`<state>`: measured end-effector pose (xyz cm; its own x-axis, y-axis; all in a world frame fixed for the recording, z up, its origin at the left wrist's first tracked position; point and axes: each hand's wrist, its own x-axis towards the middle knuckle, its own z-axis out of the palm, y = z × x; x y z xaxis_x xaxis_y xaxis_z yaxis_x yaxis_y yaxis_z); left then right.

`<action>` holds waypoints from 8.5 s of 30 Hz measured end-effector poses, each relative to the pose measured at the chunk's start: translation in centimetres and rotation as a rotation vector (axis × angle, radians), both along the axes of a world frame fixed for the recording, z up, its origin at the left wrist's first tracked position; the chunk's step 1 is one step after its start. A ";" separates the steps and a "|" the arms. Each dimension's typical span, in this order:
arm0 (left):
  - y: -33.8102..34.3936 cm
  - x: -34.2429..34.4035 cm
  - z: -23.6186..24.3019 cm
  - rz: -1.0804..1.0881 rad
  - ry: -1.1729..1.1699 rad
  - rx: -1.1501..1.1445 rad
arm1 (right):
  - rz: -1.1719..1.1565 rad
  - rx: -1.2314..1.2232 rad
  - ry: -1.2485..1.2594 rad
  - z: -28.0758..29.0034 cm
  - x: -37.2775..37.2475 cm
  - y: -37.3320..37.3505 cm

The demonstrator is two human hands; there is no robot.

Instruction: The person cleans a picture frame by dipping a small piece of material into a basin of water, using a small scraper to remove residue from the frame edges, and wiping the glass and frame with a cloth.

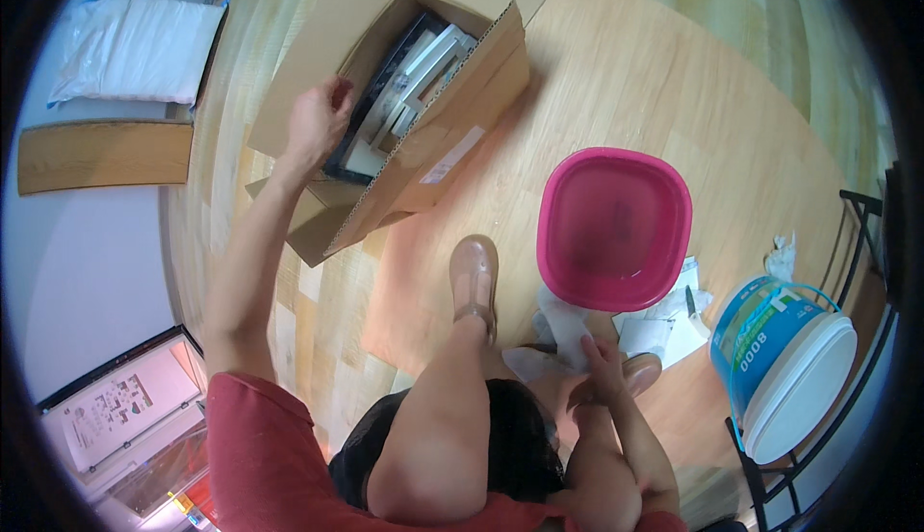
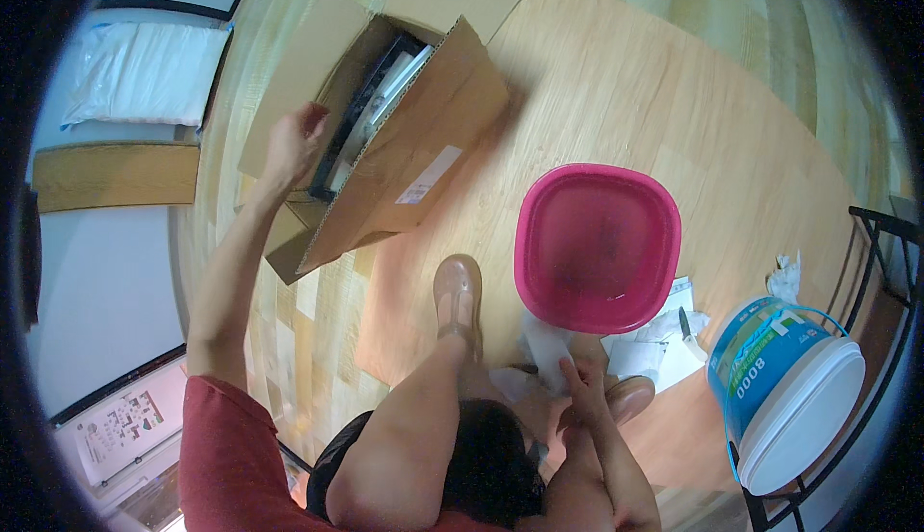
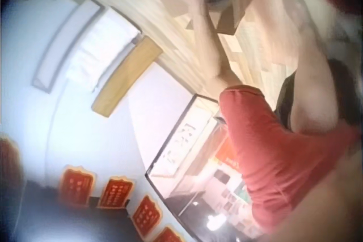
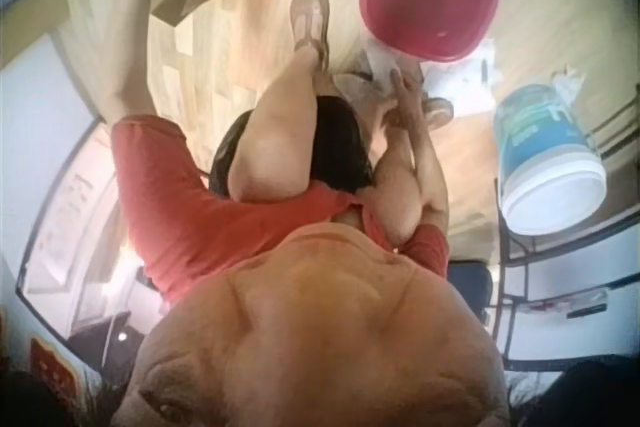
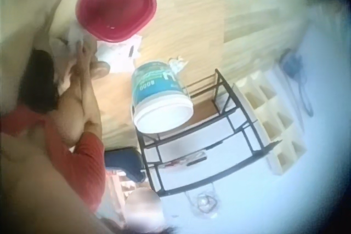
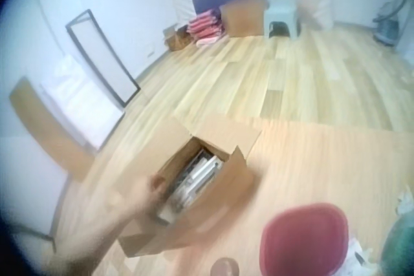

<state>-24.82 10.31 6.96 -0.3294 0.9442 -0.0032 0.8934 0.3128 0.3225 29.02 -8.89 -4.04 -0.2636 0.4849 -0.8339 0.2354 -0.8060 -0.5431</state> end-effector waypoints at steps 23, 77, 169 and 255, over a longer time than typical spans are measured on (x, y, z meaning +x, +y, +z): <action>-0.9 2.9 -7.2 0.006 -0.157 -0.222 | -0.106 0.017 -0.018 -3.4 1.5 -2.1; -4.3 38.5 -0.4 0.275 -1.166 0.130 | -0.714 0.317 0.685 8.5 7.9 -2.0; -4.9 36.6 -8.3 0.057 -0.868 -0.168 | -1.080 -0.083 0.739 13.5 7.9 -0.1; -5.5 38.2 -3.0 -0.523 -0.789 -0.440 | -0.583 0.365 -0.073 4.3 18.7 5.8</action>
